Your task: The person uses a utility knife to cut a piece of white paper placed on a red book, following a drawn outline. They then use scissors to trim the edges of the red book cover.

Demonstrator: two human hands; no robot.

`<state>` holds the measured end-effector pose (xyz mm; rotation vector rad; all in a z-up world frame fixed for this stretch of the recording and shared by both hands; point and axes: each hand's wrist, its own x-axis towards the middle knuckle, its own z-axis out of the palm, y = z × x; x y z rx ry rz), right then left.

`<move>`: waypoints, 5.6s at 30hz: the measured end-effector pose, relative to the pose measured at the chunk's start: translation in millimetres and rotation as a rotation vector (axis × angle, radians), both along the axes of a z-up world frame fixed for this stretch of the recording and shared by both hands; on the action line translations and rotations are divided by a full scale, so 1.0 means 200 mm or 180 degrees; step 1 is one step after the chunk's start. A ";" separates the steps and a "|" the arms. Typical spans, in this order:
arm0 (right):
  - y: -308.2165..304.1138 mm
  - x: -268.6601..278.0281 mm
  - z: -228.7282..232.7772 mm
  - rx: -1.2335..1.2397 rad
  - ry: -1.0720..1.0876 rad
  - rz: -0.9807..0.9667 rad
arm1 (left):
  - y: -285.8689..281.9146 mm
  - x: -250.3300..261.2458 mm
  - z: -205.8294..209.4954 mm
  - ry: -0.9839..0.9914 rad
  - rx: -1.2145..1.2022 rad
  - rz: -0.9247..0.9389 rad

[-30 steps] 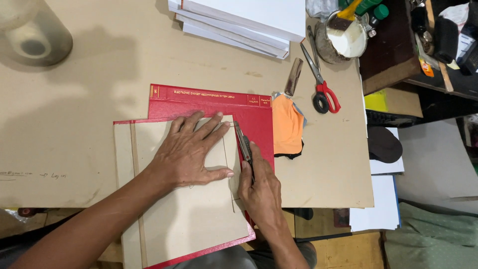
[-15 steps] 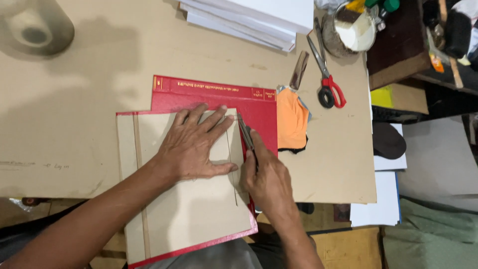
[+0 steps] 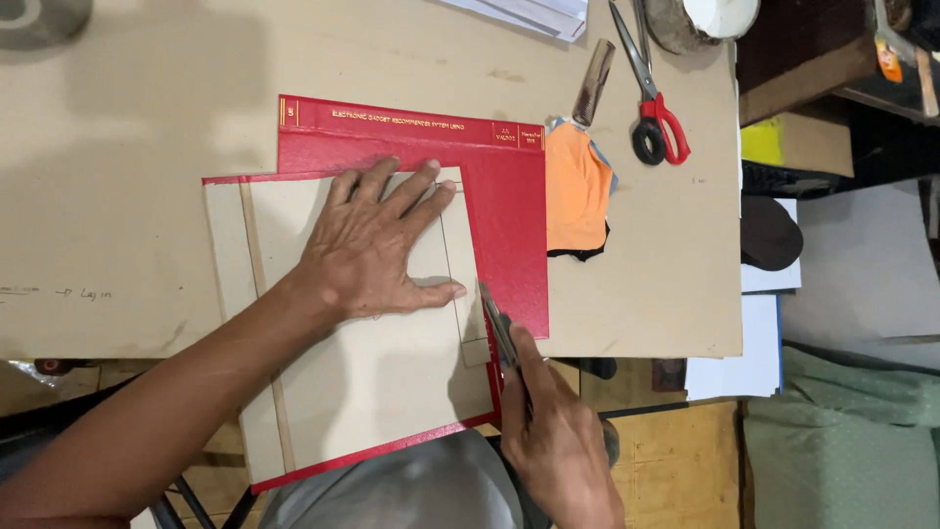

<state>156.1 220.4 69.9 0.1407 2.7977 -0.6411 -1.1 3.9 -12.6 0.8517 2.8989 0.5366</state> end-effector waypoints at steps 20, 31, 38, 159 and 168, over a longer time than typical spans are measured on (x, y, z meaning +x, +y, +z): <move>-0.02 0.04 -0.16 -0.1003 0.1143 -0.1073 | -0.01 0.01 0.03 -0.0005 0.0148 0.0157; 0.01 0.00 -0.28 -0.1928 0.0868 -0.1839 | -0.07 -0.04 0.20 -0.1130 0.0641 0.0932; 0.22 0.14 -0.36 -0.3437 0.0990 -0.2846 | -0.11 -0.03 0.43 -0.2114 0.0332 0.1090; 0.10 -0.09 -0.36 -0.1652 0.1877 -0.1946 | -0.11 0.14 0.37 -0.1526 0.2167 0.1504; 0.10 -0.09 -0.38 -0.1690 0.1919 -0.1919 | -0.11 0.15 0.38 -0.1555 0.2175 0.1462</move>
